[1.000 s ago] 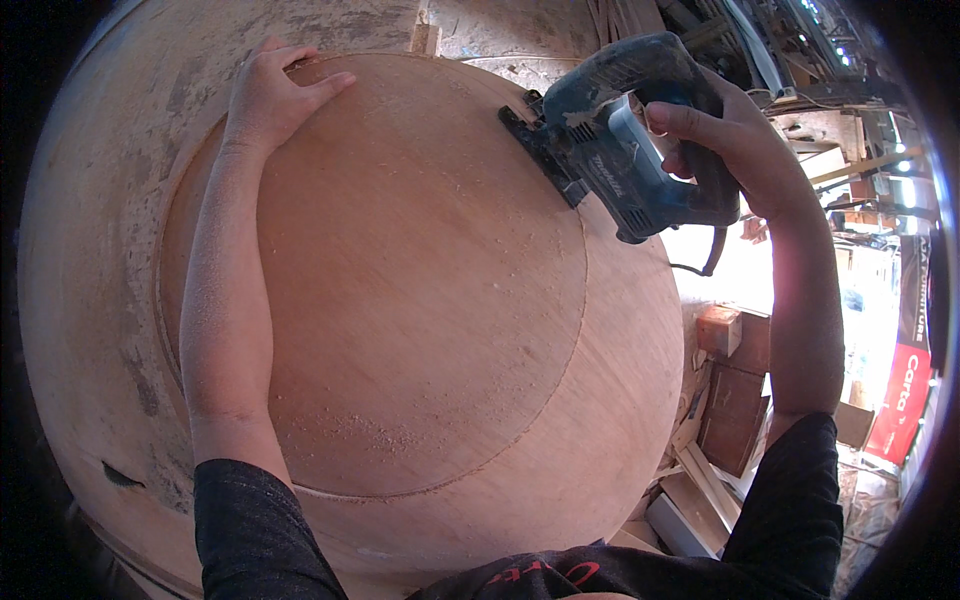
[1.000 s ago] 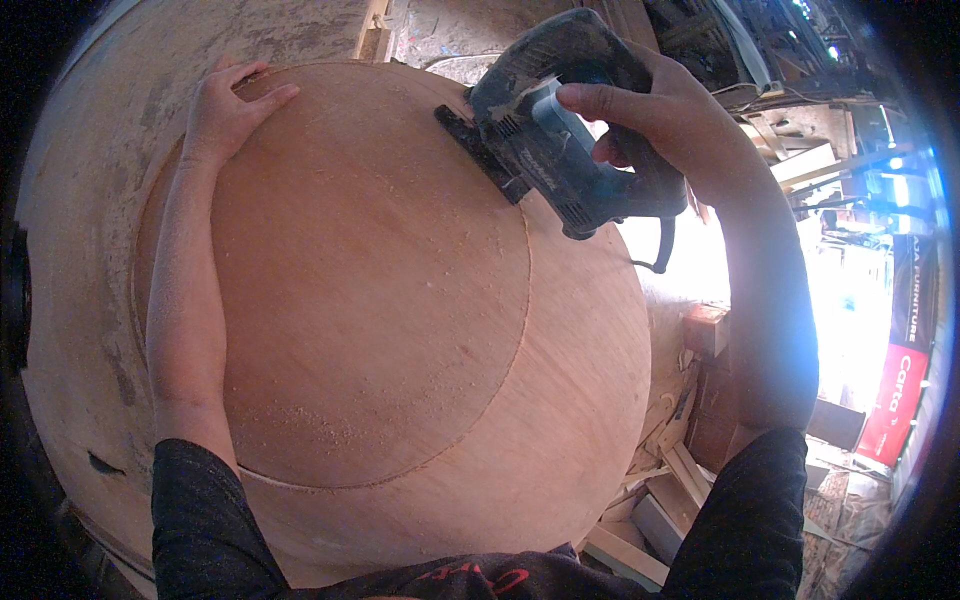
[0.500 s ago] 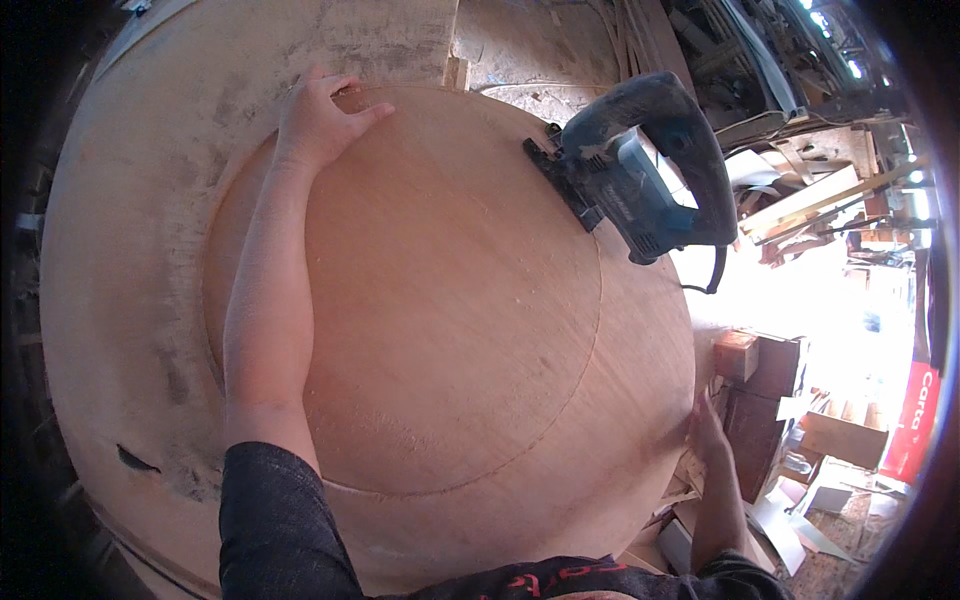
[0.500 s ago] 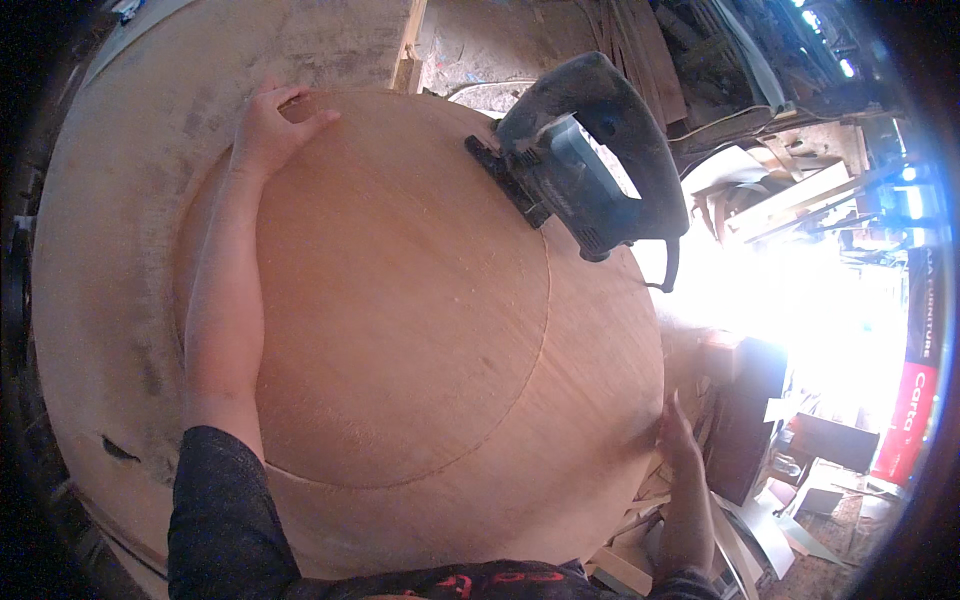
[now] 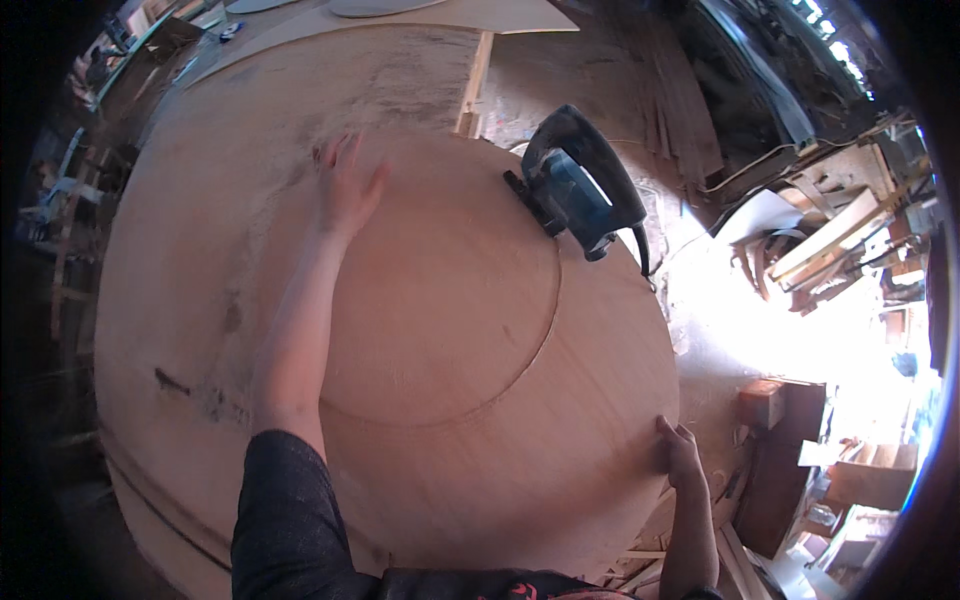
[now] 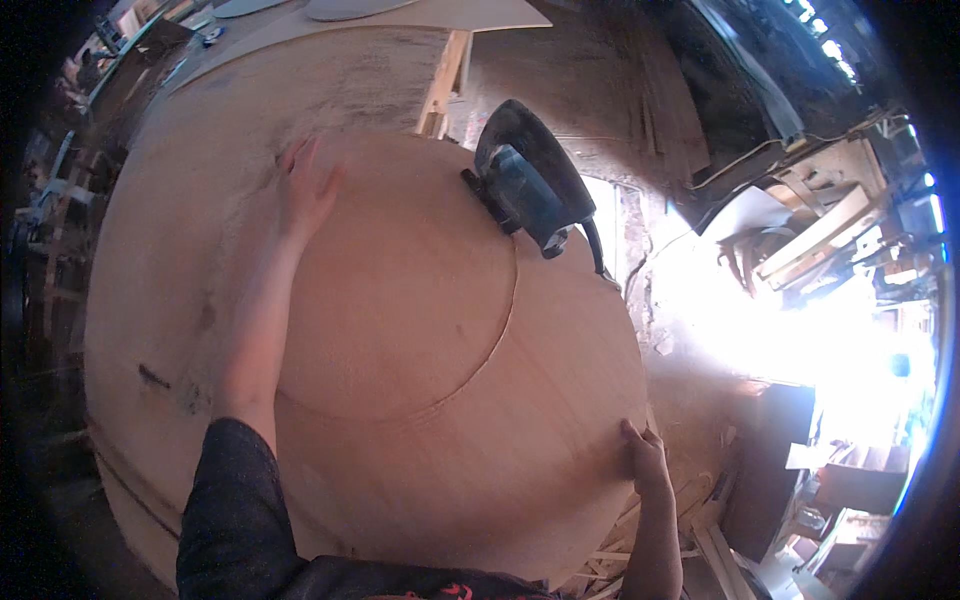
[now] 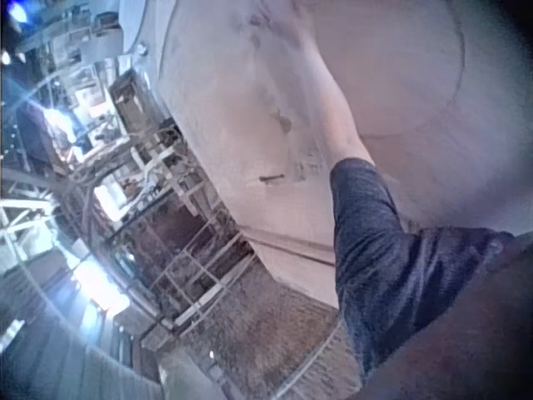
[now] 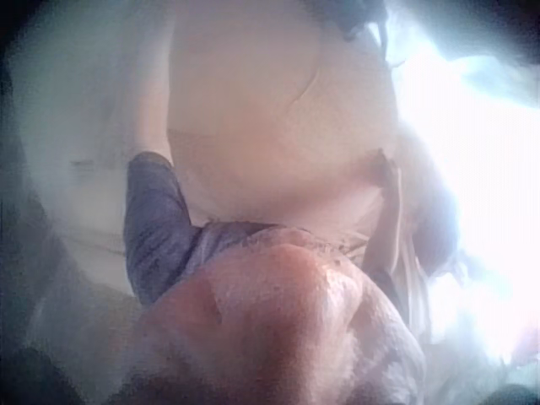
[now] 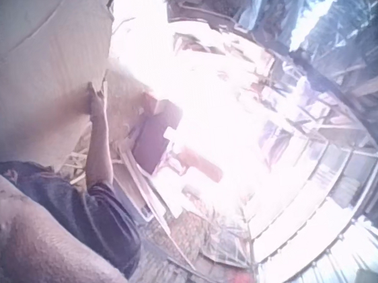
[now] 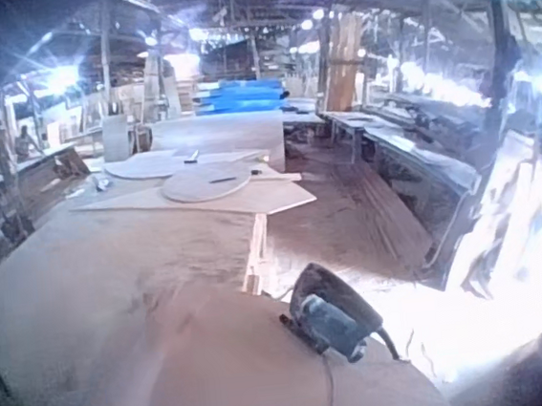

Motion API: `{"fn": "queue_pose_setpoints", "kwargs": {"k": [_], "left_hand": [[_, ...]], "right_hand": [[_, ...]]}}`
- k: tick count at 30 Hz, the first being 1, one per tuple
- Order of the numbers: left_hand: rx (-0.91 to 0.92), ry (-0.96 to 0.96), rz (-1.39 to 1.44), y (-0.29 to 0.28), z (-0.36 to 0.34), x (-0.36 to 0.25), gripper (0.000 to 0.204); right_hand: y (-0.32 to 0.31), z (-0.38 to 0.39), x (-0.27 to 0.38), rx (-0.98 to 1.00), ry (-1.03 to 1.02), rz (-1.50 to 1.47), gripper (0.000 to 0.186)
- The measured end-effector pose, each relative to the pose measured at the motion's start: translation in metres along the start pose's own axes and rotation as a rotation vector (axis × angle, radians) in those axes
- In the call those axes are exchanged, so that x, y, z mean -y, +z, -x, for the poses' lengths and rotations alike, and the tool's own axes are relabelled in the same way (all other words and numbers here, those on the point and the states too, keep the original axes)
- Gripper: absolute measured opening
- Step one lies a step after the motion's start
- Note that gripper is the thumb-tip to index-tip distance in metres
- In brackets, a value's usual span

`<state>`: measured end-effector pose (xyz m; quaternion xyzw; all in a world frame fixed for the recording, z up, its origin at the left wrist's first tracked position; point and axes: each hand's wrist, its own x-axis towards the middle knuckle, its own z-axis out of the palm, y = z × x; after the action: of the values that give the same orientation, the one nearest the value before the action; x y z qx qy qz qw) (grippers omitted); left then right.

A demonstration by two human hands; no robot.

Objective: The person uses a jigsaw to cut a circular shape out of a large sheet of plywood, then removes the cut piece and sets it aside. They then pick up another sheet and begin cutting a curved edge.

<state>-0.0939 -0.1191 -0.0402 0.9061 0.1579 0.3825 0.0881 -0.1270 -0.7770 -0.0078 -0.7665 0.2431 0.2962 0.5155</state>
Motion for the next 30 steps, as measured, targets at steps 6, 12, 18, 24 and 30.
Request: {"fn": "queue_pose_setpoints", "kwargs": {"k": [6,12,18,24,30], "left_hand": [[0.047,-0.230,-0.032,-0.189,0.134,-0.100,0.050],[0.138,-0.888,-0.137,-0.345,0.324,-0.229,0.023],[0.134,-1.182,0.138,-0.371,0.438,-0.387,0.034],[0.850,-1.379,0.307,-0.391,0.468,-0.447,0.068],[0.772,-1.296,0.460,-0.413,0.507,-0.459,0.067]], "right_hand": [[-0.009,-0.005,-0.016,0.017,-0.033,-0.040,0.045],[-0.013,-0.006,-0.025,0.247,0.009,-0.040,0.056],[-0.018,-0.002,-0.028,0.415,0.019,-0.112,0.054],[-0.010,0.013,-0.049,0.588,0.069,-0.210,0.060],[0.010,-0.010,-0.086,0.642,0.091,-0.222,0.059]]}}
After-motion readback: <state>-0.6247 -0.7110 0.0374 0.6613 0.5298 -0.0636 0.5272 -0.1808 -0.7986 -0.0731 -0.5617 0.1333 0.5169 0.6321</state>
